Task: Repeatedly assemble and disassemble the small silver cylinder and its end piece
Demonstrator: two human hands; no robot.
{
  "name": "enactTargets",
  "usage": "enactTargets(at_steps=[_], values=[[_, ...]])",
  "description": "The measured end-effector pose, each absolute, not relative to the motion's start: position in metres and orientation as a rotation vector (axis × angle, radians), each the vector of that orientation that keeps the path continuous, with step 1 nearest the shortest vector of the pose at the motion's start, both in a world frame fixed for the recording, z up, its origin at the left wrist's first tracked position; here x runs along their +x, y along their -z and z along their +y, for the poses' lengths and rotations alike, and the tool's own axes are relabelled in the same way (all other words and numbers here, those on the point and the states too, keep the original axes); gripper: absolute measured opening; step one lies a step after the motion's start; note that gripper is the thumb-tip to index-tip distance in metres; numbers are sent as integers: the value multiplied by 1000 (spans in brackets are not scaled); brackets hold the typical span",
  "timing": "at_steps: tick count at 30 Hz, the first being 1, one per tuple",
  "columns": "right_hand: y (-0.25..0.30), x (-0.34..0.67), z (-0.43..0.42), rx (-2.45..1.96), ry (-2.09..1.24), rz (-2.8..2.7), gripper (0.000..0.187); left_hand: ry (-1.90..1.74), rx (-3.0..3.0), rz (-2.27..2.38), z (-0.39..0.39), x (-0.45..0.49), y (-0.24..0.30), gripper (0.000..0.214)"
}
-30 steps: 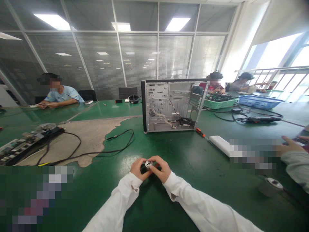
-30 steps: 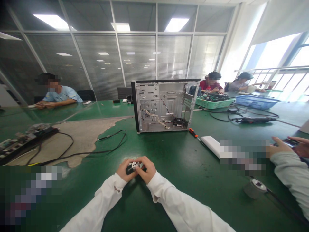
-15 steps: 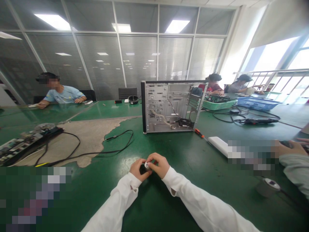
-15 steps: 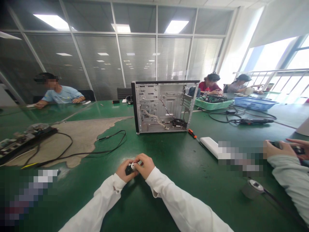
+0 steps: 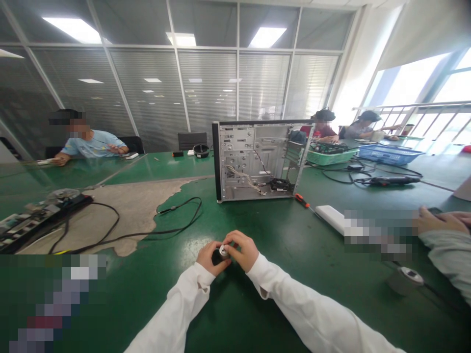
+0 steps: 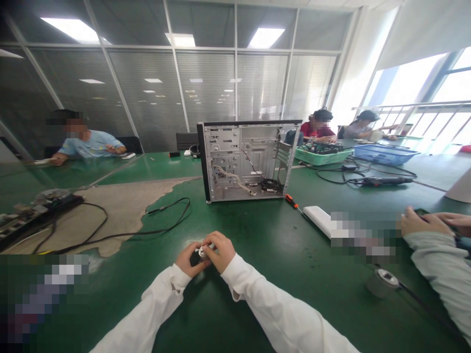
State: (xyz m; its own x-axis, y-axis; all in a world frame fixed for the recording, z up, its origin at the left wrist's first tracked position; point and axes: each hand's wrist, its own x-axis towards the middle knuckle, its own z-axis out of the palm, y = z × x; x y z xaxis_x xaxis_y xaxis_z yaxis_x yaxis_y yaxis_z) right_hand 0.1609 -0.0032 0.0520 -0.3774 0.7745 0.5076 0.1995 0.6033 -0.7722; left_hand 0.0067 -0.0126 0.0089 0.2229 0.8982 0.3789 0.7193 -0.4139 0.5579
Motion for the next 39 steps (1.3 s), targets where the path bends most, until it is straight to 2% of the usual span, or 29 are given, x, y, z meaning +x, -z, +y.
enactTargets(at_steps=[3, 9, 13, 24, 29, 33, 36, 39], values=[[-48, 160, 4, -819, -1016, -1693, 9, -1002, 2215, 1531, -12, 7, -7, 33], [-32, 172, 28, -799, -1862, -836, 24, -1044, 2222, 1526, -12, 8, -6, 31], [-24, 183, 37, -697, -2090, -550, 21, -1056, 2225, 1527, -12, 8, -5, 32], [-25, 189, 36, -600, -2163, -569, 15, -1032, 2205, 1524, -13, 9, -9, 30], [-26, 191, 35, -527, -2103, -772, 29, -1019, 2189, 1530, -13, 9, -9, 31], [-29, 190, 32, -481, -2057, -875, 27, -1022, 2198, 1514, -12, 9, -8, 31], [-28, 187, 32, -540, -1953, -962, 24, -1022, 2210, 1509, -12, 8, -7, 30], [-24, 185, 32, -616, -1689, -1168, 23, -1022, 2211, 1510, -12, 7, -6, 30]])
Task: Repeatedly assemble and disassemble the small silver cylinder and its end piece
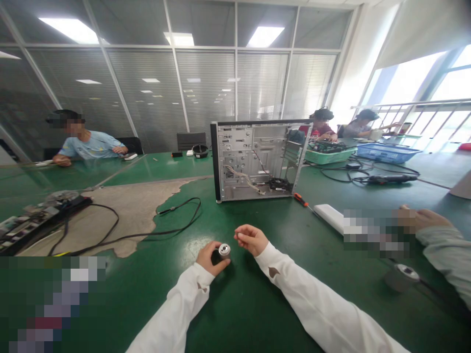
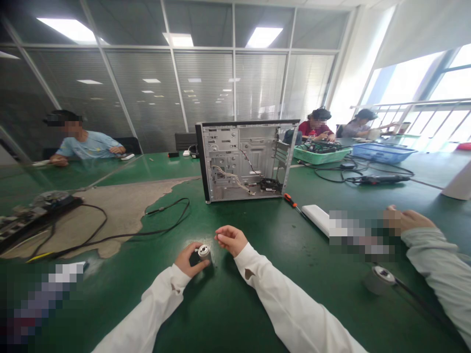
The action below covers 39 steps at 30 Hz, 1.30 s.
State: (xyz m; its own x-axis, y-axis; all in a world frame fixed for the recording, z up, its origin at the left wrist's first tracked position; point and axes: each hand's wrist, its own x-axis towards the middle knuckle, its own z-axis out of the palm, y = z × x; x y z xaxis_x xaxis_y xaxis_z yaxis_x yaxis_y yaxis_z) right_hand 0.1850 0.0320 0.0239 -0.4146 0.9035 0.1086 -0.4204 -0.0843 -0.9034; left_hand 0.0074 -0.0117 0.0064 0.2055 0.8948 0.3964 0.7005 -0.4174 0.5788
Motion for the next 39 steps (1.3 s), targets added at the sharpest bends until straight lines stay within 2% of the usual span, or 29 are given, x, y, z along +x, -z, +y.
enactTargets(at_steps=[8, 12, 26, 34, 36, 39], values=[[-32, 192, 21, -817, -756, -1774, 22, -1000, 2181, 1526, -14, 9, -10, 30], [-32, 194, 18, -817, -527, -1875, 13, -1001, 2184, 1515, -13, 9, -10, 30], [-24, 192, 21, -793, -509, -1929, 8, -1010, 2173, 1509, -14, 11, -11, 30], [-10, 187, 27, -828, -527, -2206, 6, -1007, 2167, 1507, -14, 11, -12, 30], [-6, 186, 29, -843, -534, -2224, 10, -1011, 2183, 1499, -14, 10, -12, 30], [-4, 186, 29, -848, -583, -2209, 25, -1000, 2210, 1494, -13, 9, -10, 31]])
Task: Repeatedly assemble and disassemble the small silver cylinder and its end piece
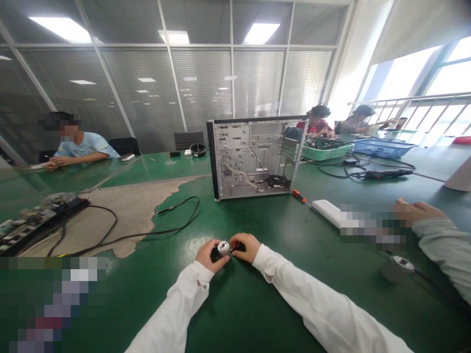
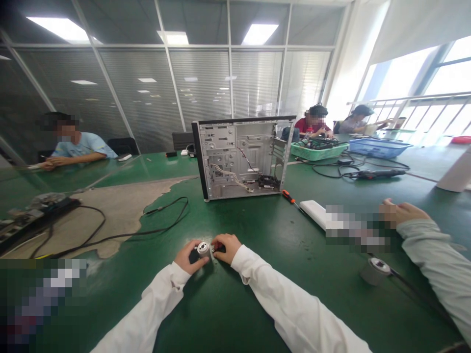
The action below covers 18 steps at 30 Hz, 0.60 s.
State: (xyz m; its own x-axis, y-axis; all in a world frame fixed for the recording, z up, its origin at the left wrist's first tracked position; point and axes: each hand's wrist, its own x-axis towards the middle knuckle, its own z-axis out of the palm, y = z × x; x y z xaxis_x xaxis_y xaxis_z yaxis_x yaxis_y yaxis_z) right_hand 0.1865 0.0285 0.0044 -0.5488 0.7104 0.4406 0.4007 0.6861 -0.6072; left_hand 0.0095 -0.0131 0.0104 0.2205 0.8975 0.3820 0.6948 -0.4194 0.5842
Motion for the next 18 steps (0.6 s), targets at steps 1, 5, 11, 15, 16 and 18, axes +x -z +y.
enactTargets(at_steps=[1, 5, 11, 15, 16, 18], values=[[-5, 187, 28, -849, -594, -2199, 31, -999, 2220, 1492, -13, 9, -10, 31], [-13, 189, 20, -833, -582, -2124, 42, -1025, 2264, 1484, -13, 9, -10, 30], [-25, 189, 8, -810, -536, -2015, 39, -960, 2293, 1535, -15, 8, -12, 35], [-25, 185, 2, -805, -532, -2009, 35, -875, 2263, 1636, -15, 7, -11, 39], [-25, 183, 0, -806, -536, -2012, 34, -867, 2252, 1658, -14, 7, -10, 39], [-27, 181, -6, -807, -551, -2025, 34, -856, 2240, 1678, -14, 7, -8, 39]])
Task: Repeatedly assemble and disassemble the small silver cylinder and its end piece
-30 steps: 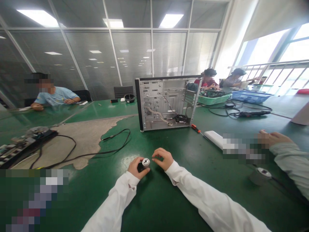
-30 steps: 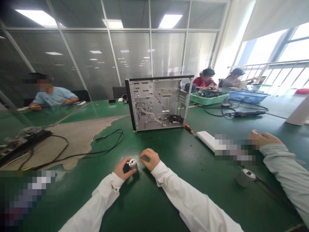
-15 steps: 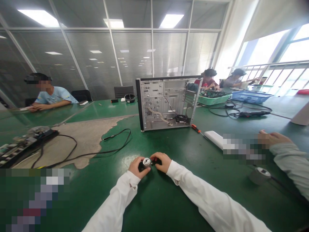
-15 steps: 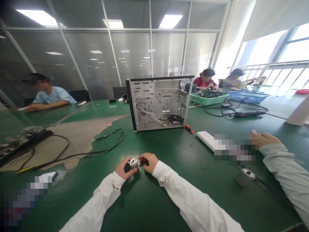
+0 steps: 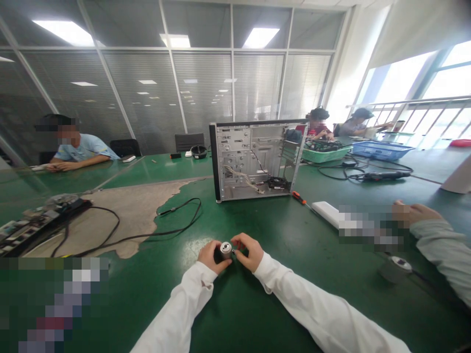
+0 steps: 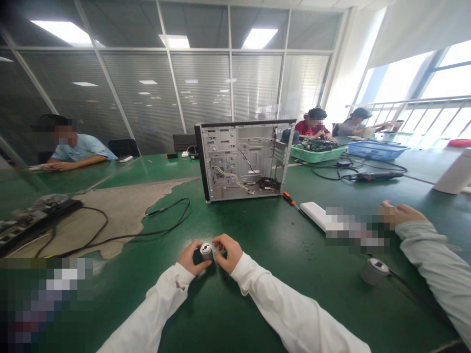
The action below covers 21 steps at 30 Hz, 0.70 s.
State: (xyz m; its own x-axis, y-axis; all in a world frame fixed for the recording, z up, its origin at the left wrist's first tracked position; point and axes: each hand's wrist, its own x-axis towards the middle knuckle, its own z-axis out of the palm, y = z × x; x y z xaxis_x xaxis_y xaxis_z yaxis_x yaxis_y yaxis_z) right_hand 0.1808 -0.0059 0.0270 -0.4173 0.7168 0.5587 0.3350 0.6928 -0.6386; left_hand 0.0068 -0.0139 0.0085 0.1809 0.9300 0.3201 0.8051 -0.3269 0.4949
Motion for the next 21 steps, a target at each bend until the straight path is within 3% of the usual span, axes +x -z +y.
enactTargets(at_steps=[8, 21], values=[[-33, 173, -22, -820, -564, -2131, 45, -775, 2321, 1641, -18, 6, -10, 36], [-24, 170, -16, -904, -598, -2087, 35, -612, 2355, 1657, -22, 9, -19, 32]])
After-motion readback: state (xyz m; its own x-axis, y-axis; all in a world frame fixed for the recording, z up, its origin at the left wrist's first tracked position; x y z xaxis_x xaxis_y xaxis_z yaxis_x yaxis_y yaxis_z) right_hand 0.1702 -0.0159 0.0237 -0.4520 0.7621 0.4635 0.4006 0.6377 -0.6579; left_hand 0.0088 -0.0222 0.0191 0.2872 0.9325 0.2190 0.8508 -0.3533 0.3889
